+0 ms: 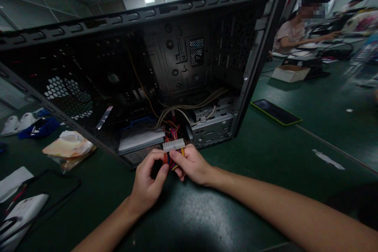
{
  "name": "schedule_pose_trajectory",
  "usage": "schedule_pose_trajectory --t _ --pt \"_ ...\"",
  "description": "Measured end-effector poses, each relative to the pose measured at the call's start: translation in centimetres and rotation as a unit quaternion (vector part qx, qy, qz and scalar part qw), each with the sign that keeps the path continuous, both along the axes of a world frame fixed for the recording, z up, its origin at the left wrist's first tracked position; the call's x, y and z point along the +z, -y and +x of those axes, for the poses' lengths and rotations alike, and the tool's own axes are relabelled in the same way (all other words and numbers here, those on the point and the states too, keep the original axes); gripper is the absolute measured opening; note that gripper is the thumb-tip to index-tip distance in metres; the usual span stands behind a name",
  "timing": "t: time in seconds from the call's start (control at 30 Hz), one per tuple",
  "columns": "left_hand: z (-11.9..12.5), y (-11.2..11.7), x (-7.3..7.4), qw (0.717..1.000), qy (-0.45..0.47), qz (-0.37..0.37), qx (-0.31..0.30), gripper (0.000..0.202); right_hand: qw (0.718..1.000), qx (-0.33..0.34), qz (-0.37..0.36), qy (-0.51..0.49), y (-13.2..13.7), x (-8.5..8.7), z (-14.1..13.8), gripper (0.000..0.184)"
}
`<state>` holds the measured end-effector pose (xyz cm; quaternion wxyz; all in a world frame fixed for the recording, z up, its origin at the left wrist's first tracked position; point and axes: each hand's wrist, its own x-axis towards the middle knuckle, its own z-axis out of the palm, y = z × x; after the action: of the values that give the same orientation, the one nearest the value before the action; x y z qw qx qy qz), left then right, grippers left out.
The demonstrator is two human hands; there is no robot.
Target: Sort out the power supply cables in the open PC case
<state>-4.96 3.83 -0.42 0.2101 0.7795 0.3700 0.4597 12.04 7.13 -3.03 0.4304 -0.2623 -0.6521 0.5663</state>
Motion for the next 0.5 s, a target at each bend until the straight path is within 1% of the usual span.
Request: schedule_pose_trajectory --t 0.13,0.23,0.37,0.5 --pt "0.15 0.07 0.40 0.999 -0.008 0.015 0.027 0.007 0.999 -0.019 0.030 0.020 -0.07 -0.15 0.06 0.067" --pt "0.29 0.18 0.50 0.999 -0.006 0.008 0.047 0.009 0.999 -0.026 0.031 0.019 -0.01 -0.02 0.08 0.068" --pt "0.27 0.16 0.51 0.999 -0.010 0.017 0.038 0.008 0.999 -0.027 0.042 0.021 -0.11 -0.10 0.16 0.068" --pt "0.15 0.07 0.77 0.999 -0.032 0.036 0.025 0.006 0.998 -0.007 0.056 0.040 -0.37 -0.29 0.20 0.068"
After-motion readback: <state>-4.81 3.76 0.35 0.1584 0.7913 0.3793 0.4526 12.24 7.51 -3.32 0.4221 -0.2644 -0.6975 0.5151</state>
